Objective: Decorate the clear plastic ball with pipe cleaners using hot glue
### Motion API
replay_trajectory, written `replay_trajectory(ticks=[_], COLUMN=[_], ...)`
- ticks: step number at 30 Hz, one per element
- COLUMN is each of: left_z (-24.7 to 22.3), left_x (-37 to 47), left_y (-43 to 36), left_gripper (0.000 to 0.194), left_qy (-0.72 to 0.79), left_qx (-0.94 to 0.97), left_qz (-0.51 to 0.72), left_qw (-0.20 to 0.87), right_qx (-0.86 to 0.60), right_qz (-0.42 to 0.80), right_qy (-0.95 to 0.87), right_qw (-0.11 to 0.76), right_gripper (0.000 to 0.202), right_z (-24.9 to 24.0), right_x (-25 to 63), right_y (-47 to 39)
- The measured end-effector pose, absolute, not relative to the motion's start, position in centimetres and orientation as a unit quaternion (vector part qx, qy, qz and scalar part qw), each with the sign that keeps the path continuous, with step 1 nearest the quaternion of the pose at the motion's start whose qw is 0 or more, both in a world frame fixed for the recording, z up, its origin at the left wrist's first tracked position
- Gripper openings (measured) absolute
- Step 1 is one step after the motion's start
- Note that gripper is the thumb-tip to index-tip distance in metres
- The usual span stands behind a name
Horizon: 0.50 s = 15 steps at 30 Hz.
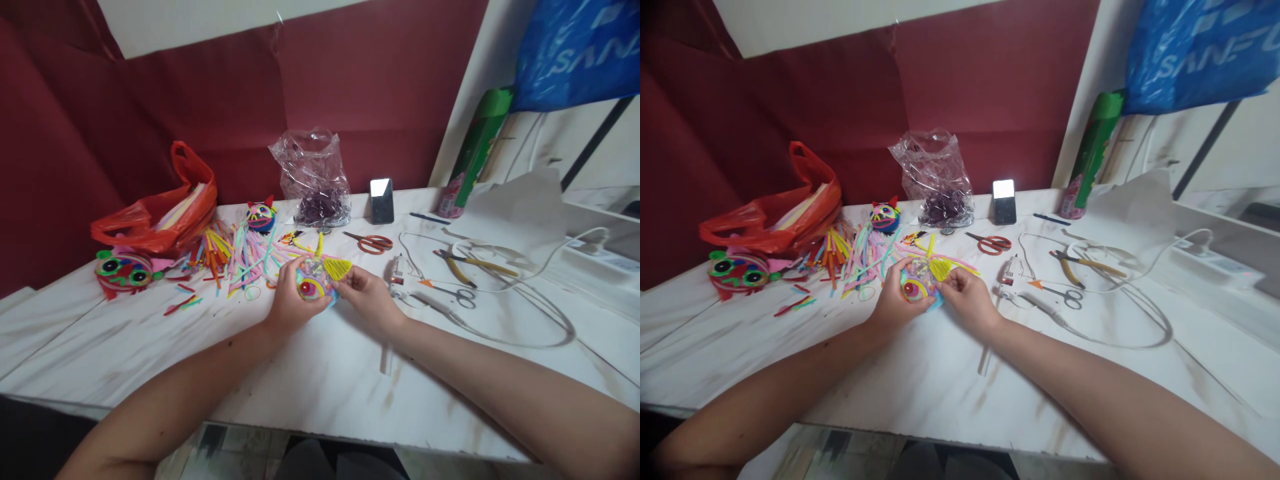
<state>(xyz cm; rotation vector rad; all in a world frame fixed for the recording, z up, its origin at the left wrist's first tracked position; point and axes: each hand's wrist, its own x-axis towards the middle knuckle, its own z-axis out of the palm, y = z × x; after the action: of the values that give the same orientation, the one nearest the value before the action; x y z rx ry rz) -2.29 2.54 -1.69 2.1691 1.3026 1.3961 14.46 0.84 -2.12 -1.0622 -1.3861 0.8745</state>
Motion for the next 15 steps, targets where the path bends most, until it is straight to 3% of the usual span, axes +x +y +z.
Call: replay_trajectory(ticks=[6, 15], left_z=[-1.7, -2.1], left_x=[-2.0, -2.1], left_y=[2.2, 2.5], left_gripper=[0.075, 0.074], left_qy=[0.438, 0.428], left_qx=[0.76, 0.77], left_qz=[0.475, 0.472], left_qw=[0.074, 0.044], right_qx=[-0.463, -0.459], right_qz=[0.325, 0.365], right_qy=[-0.595, -0.582], right_qw=[0.57, 0.562], right_gripper=[0.014, 0.018], right_z=[-2.9, -3.4], right_x=[14.1, 14.1], right_y=[0.7, 1.1])
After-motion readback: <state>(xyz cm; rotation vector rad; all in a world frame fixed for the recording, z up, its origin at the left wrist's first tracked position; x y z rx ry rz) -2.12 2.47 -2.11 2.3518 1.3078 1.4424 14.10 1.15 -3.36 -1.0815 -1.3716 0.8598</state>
